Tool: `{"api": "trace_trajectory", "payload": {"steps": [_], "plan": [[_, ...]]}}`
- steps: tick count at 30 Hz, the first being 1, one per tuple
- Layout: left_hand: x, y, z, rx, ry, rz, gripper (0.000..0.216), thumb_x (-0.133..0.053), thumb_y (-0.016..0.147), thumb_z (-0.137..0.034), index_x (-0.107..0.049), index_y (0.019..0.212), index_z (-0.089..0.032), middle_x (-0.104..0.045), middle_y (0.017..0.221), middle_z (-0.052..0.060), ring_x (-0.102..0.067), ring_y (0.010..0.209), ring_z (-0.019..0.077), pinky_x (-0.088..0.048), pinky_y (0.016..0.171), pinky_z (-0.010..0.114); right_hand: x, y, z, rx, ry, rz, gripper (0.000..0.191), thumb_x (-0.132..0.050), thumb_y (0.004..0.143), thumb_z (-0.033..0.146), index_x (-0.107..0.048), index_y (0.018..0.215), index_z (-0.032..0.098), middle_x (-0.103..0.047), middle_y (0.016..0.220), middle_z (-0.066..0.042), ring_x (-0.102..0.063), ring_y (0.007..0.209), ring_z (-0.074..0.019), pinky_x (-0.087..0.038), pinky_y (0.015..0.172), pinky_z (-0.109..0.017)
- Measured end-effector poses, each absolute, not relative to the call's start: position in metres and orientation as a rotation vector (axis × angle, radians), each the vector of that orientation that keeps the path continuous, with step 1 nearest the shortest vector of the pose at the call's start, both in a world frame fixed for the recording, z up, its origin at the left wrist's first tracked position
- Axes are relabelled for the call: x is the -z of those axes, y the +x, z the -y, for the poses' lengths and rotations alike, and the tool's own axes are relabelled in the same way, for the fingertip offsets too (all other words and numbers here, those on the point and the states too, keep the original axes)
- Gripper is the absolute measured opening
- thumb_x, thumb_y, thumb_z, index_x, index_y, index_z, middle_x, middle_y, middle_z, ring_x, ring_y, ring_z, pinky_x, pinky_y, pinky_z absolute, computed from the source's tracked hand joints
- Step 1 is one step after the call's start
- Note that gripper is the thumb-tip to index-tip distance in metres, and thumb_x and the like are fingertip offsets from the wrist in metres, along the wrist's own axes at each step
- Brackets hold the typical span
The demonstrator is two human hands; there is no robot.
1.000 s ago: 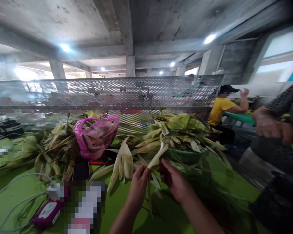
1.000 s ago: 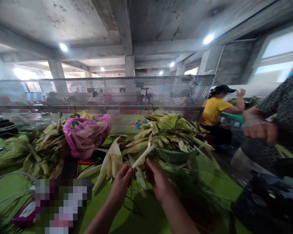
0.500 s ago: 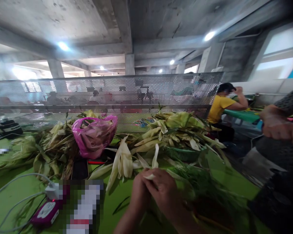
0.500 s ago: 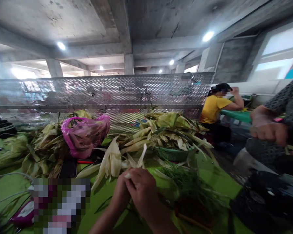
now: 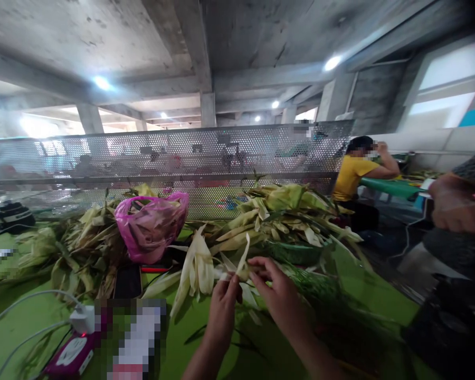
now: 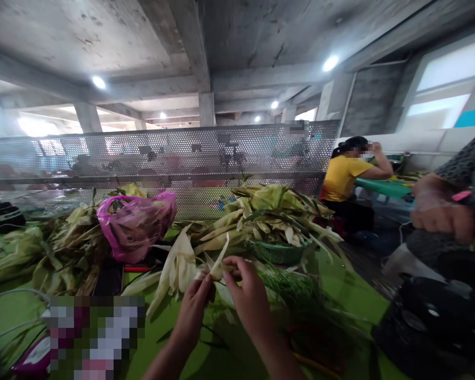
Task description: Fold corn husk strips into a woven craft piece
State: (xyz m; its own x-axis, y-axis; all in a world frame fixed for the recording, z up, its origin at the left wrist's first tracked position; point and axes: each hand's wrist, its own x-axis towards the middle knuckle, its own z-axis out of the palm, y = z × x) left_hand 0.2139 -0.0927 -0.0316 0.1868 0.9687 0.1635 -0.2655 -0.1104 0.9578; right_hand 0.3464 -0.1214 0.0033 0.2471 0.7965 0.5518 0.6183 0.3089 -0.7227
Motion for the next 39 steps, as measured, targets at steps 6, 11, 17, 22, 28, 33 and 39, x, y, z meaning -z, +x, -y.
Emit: {"api": "trace_trajectory", "payload": {"steps": [6, 11, 17, 22, 28, 33, 39], "plan": [[0.035, 0.211, 0.089, -1.298, 1.176, -0.806, 0.040, -0.060, 0.081, -0.058, -0.056, 0.078, -0.018, -0.044, 0.066, -0.003, -0.038, 0.064, 0.0136, -0.033, 0.063, 0.025, -0.008, 0.344, 0.122, -0.079, -1.296, 1.554, 0.022, -0.056, 0.086, 0.024, -0.066, 0.105, 0.023, -0.069, 0.104, -0.007, -0.066, 0.087, -0.0215, -0.053, 0.081, -0.035], [0.027, 0.212, 0.092, -1.315, 1.179, -0.749, 0.041, -0.065, 0.078, -0.058, -0.059, 0.082, -0.017, -0.045, 0.067, -0.003, -0.039, 0.065, 0.0135, -0.034, 0.062, 0.024, -0.009, 0.342, 0.122, -0.083, -1.300, 1.662, 0.033, -0.055, 0.074, 0.009, -0.066, 0.102, 0.023, -0.067, 0.107, -0.007, -0.061, 0.101, -0.0249, -0.051, 0.080, -0.035], [0.025, 0.211, 0.092, -1.313, 1.241, -0.718, 0.040, -0.065, 0.079, -0.057, -0.060, 0.079, -0.017, -0.044, 0.067, -0.003, -0.039, 0.064, 0.0129, -0.035, 0.061, 0.024, -0.010, 0.343, 0.125, -0.477, -1.271, 1.584, 0.028, -0.054, 0.088, 0.029, -0.062, 0.114, 0.024, -0.066, 0.118, -0.006, -0.063, 0.093, -0.0204, -0.052, 0.080, -0.032], [0.026, 0.211, 0.092, -1.311, 1.279, -0.757, 0.040, -0.062, 0.081, -0.058, -0.061, 0.082, -0.018, -0.043, 0.064, -0.004, -0.039, 0.063, 0.0131, -0.033, 0.061, 0.024, -0.008, 0.342, 0.122, -0.408, -1.276, 1.599, 0.022, -0.052, 0.092, 0.037, -0.067, 0.101, 0.023, -0.067, 0.103, -0.006, -0.062, 0.101, -0.0229, -0.049, 0.089, -0.034], [0.029, 0.214, 0.093, -1.286, 1.313, -0.717, 0.040, -0.064, 0.080, -0.057, -0.060, 0.078, -0.018, -0.044, 0.066, -0.003, -0.040, 0.065, 0.0133, -0.035, 0.062, 0.025, -0.006, 0.346, 0.120, -0.492, -1.271, 1.562, 0.013, -0.055, 0.090, 0.035, -0.061, 0.094, 0.024, -0.068, 0.090, -0.002, -0.064, 0.088, -0.0212, -0.050, 0.079, -0.030], [0.030, 0.209, 0.090, -1.330, 1.026, -0.817, 0.042, -0.072, 0.072, -0.056, -0.064, 0.086, -0.017, -0.050, 0.065, -0.004, -0.044, 0.062, 0.0119, -0.035, 0.061, 0.023, 0.000, 0.338, 0.121, 0.091, -1.300, 1.732, 0.005, -0.061, 0.085, 0.019, -0.060, 0.080, 0.022, -0.064, 0.079, -0.002, -0.059, 0.079, -0.0219, -0.043, 0.076, -0.034], [0.026, 0.204, 0.085, -1.249, 0.669, -0.675, 0.049, -0.081, 0.059, -0.054, -0.060, 0.082, -0.016, -0.059, 0.071, -0.002, -0.052, 0.062, 0.0118, -0.038, 0.059, 0.023, 0.008, 0.317, 0.123, 0.188, -1.279, 2.010, 0.019, -0.056, 0.082, 0.007, -0.063, 0.074, 0.022, -0.065, 0.074, -0.002, -0.059, 0.075, -0.0218, -0.041, 0.071, -0.034]]}}
